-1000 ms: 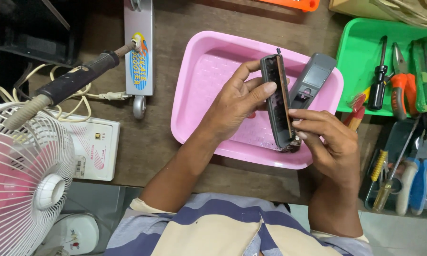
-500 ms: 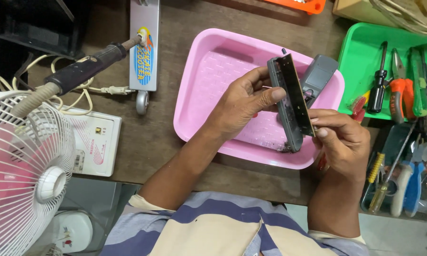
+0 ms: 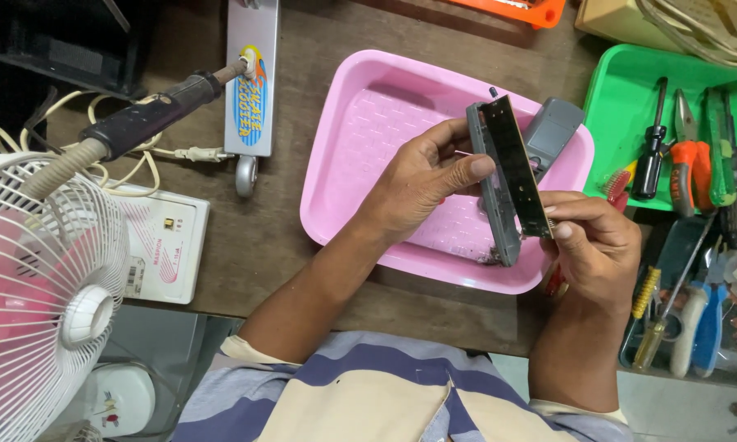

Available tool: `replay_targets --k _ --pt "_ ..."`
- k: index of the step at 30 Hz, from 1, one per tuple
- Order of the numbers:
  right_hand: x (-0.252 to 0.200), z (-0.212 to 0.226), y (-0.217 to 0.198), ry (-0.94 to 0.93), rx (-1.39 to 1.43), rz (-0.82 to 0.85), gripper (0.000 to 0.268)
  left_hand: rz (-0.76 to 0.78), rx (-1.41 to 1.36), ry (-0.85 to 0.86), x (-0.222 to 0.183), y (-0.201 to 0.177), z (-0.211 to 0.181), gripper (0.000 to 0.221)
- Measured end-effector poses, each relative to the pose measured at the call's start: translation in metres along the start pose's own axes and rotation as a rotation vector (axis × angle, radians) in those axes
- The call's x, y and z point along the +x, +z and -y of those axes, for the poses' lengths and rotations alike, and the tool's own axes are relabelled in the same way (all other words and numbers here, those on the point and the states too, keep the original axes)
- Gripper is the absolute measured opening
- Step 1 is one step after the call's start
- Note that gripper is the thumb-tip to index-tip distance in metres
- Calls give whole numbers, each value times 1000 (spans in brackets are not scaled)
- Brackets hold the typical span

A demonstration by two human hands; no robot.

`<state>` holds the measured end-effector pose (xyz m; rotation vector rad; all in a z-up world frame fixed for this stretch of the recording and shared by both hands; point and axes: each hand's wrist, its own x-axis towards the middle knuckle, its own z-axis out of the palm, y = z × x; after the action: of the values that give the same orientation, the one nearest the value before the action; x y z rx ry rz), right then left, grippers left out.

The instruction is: Disassembling a remote control to clean the internal circuit board and plastic casing using a brush and screwdriver before reassembling it.

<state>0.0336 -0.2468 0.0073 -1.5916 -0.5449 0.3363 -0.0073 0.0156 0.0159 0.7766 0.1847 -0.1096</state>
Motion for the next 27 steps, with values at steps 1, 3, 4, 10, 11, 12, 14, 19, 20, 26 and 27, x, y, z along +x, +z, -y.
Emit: replay_targets --k 1,3,4,10,11,12,14,19,20,26,27 --pt "0 5 2 -1 0 0 21 0 1 1 0 0 0 69" --pt "-1 14 7 -30 -179 18 17 2 -8 -5 0 0 0 68" --pt "3 20 10 -31 -177 19 17 1 -7 -4 0 0 0 68" --pt "15 54 31 -240 -426 179 8 54 -50 39 1 -2 2 53" --pt "15 55 31 -261 -455 202 10 47 -46 25 1 -2 2 55" --pt "16 57 31 -282 -484 226 12 39 -44 11 1 -2 2 58" --pt "16 60 32 -289 -522 241 11 47 -41 7 2 -1 1 58" --pt "18 75 35 -270 -677 291 12 58 -10 6 0 1 -3 58" --pt "18 78 36 -288 -703 296 12 66 -5 10 0 0 -3 57" --pt "17 83 35 -360 -848 322 12 125 -11 23 -1 -3 -2 59" --pt "16 84 35 -369 -878 328 12 150 -29 26 -1 -3 -2 63"
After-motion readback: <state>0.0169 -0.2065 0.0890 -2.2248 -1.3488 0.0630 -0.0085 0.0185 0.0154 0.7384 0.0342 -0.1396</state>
